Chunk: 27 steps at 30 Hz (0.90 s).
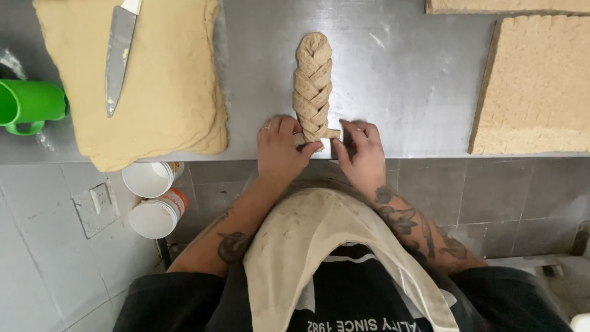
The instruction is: Cutting dough into strips and braiding them into loaves on a stainless steel table.
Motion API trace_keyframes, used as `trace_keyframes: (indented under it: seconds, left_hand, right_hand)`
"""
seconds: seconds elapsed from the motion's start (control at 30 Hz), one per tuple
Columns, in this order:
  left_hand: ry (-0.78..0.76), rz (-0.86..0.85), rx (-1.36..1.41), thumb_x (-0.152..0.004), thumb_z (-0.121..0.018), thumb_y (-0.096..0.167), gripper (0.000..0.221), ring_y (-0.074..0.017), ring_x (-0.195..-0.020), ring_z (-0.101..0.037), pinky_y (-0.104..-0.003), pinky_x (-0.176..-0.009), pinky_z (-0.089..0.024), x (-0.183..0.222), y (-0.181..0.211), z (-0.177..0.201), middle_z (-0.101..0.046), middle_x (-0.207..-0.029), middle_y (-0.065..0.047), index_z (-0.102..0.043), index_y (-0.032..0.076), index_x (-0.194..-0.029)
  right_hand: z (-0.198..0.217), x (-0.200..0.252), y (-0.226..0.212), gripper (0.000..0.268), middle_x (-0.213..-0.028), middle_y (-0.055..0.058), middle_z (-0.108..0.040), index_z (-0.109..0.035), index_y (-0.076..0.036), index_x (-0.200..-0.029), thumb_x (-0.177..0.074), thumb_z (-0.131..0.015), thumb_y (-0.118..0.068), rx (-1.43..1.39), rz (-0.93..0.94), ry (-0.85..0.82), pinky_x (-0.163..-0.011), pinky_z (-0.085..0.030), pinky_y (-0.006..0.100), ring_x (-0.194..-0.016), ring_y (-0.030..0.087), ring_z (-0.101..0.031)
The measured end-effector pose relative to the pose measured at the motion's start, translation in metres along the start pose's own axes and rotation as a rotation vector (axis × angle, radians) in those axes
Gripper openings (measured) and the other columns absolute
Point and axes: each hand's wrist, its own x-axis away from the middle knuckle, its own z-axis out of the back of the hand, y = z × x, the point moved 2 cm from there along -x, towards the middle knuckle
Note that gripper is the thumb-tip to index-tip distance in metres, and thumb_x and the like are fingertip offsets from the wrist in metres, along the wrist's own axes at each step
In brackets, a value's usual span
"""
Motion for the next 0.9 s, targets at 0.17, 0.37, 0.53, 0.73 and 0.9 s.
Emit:
trace_keyframes:
  seconds: [0.17,0.37,0.53,0.73,0.9]
  left_hand:
    - [-0.029,0.013,-0.143,-0.072,-0.098,0.074,0.076,-0.0455,-0.093,-0.077,-0.057,-0.087,-0.058,-0.011,0.012,0.007,-0.066,-0.101,-0.012,-0.071,0.011,-0.106]
    - [-0.016,-0.130,-0.299,-0.091,-0.081,0.079,0.071,-0.0402,-0.100,-0.074,-0.054,-0.089,-0.056,0.007,-0.007,-0.017,-0.062,-0.105,-0.011,-0.070,0.011,-0.112]
    - [-0.250,-0.129,-0.115,-0.103,-0.081,0.040,0.047,-0.0450,-0.116,-0.073,-0.058,-0.099,-0.057,0.012,-0.012,0.015,-0.064,-0.124,-0.012,-0.070,0.012,-0.139]
    - [-0.112,-0.118,0.044,-0.095,-0.083,0.030,0.026,-0.0392,-0.105,-0.074,-0.054,-0.094,-0.055,0.021,-0.023,0.002,-0.063,-0.106,-0.005,-0.067,0.020,-0.111]
    - [-0.098,-0.280,0.310,-0.096,-0.082,0.014,0.032,-0.0320,-0.115,-0.079,-0.045,-0.100,-0.063,0.045,-0.002,0.005,-0.072,-0.124,-0.003,-0.078,0.020,-0.128]
  right_hand:
    - [-0.030,0.009,0.035,0.024,-0.120,0.014,-0.070,-0.079,-0.011,-0.128,-0.106,-0.087,-0.017,0.009,0.126,-0.023,-0.101,-0.063,0.054,-0.115,0.044,-0.076]
    - [-0.038,0.019,0.016,0.019,-0.119,0.005,-0.077,-0.086,-0.019,-0.126,-0.107,-0.085,-0.016,-0.012,0.290,-0.061,-0.100,-0.066,0.046,-0.117,0.034,-0.080]
    - [-0.042,0.012,-0.008,0.029,-0.125,0.007,-0.081,-0.088,-0.014,-0.129,-0.108,-0.070,-0.007,0.007,0.359,-0.143,-0.102,-0.067,0.046,-0.120,0.035,-0.080]
    - [-0.056,-0.002,0.010,0.014,-0.096,0.005,-0.077,-0.083,-0.018,-0.103,-0.096,-0.095,-0.018,-0.100,0.064,-0.171,-0.088,-0.066,0.050,-0.097,0.038,-0.082]
    - [-0.067,-0.004,0.026,0.035,-0.096,0.008,-0.072,-0.071,-0.016,-0.103,-0.083,-0.101,-0.016,-0.068,-0.056,-0.187,-0.086,-0.063,0.053,-0.097,0.042,-0.081]
